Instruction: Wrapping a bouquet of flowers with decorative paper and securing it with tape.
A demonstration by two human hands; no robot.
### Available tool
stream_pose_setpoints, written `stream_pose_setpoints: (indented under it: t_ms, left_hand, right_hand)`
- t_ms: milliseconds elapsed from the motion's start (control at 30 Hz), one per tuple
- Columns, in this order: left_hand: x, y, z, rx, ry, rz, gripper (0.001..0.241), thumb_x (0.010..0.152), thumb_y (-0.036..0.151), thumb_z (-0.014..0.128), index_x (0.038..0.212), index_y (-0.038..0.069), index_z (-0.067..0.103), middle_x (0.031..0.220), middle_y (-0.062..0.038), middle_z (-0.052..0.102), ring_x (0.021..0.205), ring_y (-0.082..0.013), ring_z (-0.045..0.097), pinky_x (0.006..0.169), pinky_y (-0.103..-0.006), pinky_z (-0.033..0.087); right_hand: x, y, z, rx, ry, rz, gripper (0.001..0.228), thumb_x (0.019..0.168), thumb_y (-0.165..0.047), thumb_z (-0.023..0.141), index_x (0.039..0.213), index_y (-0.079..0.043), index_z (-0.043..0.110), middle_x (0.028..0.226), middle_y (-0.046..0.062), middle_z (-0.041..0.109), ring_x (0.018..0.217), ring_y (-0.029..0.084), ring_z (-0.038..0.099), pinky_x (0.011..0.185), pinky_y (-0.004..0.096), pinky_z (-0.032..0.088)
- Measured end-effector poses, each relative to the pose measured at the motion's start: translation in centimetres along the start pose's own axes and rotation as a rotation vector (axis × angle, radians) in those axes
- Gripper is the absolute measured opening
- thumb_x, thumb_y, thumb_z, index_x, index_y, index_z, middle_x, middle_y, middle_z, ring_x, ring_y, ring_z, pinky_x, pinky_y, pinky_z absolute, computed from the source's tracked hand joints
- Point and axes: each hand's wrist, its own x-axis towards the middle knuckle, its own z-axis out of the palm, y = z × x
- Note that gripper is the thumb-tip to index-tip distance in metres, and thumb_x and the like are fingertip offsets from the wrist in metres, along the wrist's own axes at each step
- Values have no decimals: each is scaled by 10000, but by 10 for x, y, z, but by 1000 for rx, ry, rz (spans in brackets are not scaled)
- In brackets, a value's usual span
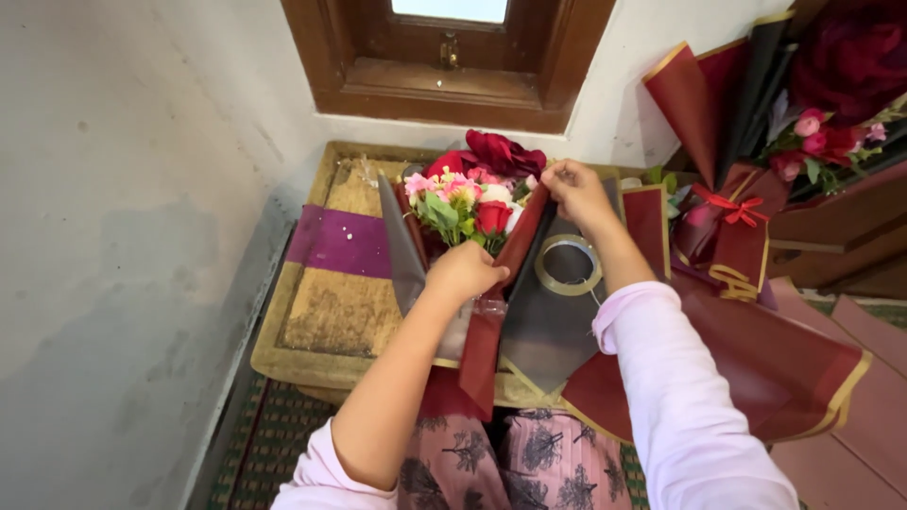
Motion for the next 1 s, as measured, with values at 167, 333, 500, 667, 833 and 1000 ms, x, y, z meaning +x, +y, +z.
stream_pose_setpoints:
  t_ms: [167,333,500,667,833,1000]
  left_hand:
    - [-38,15,-18,-6,47,18,437,877,472,651,1152,155,772,979,-90,787,1018,-261,741,872,-427,590]
    - [-28,15,-9,48,83,32,399,908,369,674,1176,84,752,988,-144,774,993,-327,752,812,-480,604]
    - [-66,47,-11,316,301,60,390,957,309,682,1177,-13,660,1004,-205,747,992,-413,735,824,-558,591]
    - [-46,53,56,670,836,263,76,915,161,574,957,169,637,673,62,702,643,-154,745,555,-345,597]
    - [-24,54,86,771,917,273,117,860,128,615,749,165,623,569,119,616,510,-91,674,463,-298,556]
    - [-17,48,92,723,925,304,171,842,83,605,692,163,592,522,91,564,456,-114,643,398,-342,532]
  right_hand:
    - [-14,-23,-16,-64,-114,73,122,987,-205,682,950,-90,663,634,-18,459,507,54,433,344,171,317]
    - [-6,-14,-22,-212,-145,-43,101,993,-207,695,961,-111,693,689,-68,550,633,35,469,508,182,355]
    - [7,-3,-29,-695,-147,-273,106,985,-230,698,997,-124,698,591,45,490,597,215,485,569,367,390]
    - [-19,-47,-21,-948,-163,-219,195,1009,-328,659,1084,-150,685,824,189,721,881,413,700,768,496,519]
    - [-22,-69,-17,-1123,-169,-161,208,1026,-387,606,1129,-227,690,889,139,767,967,372,728,829,490,547]
    - [-10,-54,-33,-1616,-219,-260,425,869,-213,671,1283,-308,656,960,141,780,984,369,753,835,527,588]
